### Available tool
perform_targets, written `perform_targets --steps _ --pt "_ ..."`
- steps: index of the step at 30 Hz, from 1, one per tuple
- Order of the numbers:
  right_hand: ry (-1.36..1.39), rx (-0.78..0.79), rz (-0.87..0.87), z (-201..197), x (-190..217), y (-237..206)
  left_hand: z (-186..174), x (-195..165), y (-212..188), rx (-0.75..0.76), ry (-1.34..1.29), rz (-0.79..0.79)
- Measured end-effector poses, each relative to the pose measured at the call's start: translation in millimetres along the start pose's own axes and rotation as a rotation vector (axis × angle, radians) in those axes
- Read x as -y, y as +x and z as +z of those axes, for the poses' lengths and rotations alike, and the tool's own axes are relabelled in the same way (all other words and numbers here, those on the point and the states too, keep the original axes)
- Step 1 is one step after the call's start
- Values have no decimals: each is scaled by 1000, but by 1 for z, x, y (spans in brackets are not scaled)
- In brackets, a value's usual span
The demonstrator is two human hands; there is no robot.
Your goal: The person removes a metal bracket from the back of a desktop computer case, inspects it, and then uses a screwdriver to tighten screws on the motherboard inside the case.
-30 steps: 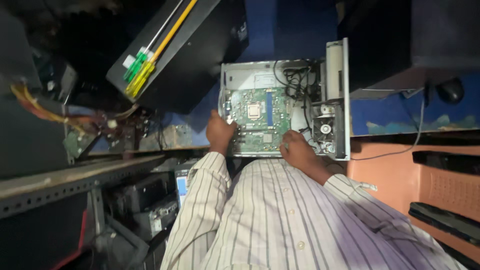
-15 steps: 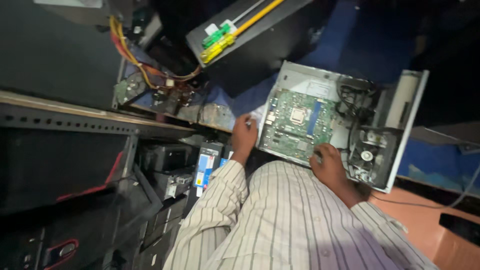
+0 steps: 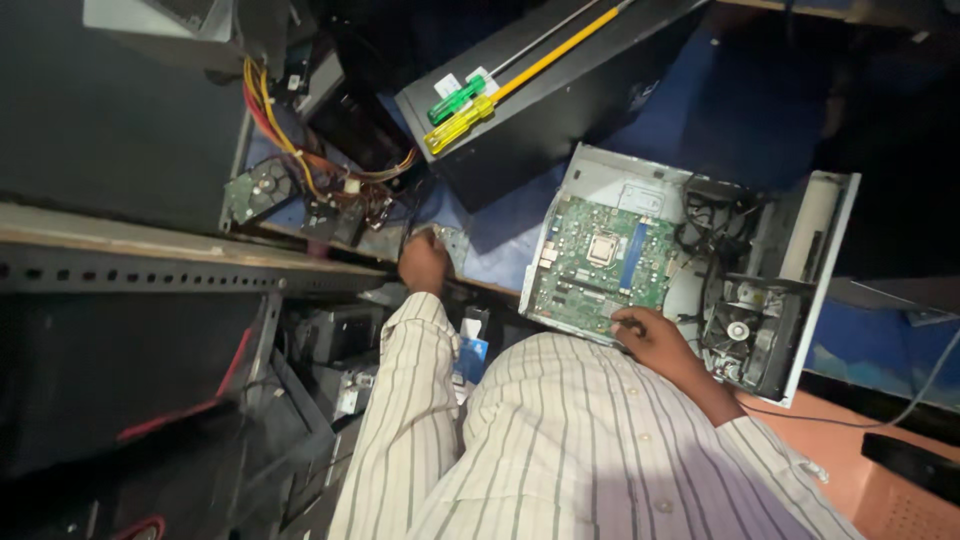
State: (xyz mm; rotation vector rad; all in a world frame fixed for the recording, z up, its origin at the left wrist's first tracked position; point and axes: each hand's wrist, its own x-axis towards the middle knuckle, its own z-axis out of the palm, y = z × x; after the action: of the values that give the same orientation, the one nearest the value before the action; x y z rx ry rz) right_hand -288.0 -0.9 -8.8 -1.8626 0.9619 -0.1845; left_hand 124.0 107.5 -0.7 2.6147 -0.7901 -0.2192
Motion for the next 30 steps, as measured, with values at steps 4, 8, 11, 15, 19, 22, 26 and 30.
perform_targets --steps 4,8,11,15,19,22,26,30 --pt "106 13 133 -6 -2 -3 7 -3 6 27 87 21" --pt "134 -20 166 -11 -11 -5 18 0 9 21 128 30" --pt "226 -29 178 -14 -17 -5 21 3 8 14 97 21" --pt "200 0 172 -16 -20 -3 6 -2 -8 -71 -160 -17" --pt "298 -11 96 -16 -15 0 -39 -46 -28 -225 -590 93" --pt "253 -8 116 -18 -8 1 -91 -82 -36 -360 -585 456" --pt "264 -10 147 -20 3 1 -146 -139 -14 -413 -478 907" --pt "377 11 174 -24 11 -3 -164 -190 19 -351 -364 1091"
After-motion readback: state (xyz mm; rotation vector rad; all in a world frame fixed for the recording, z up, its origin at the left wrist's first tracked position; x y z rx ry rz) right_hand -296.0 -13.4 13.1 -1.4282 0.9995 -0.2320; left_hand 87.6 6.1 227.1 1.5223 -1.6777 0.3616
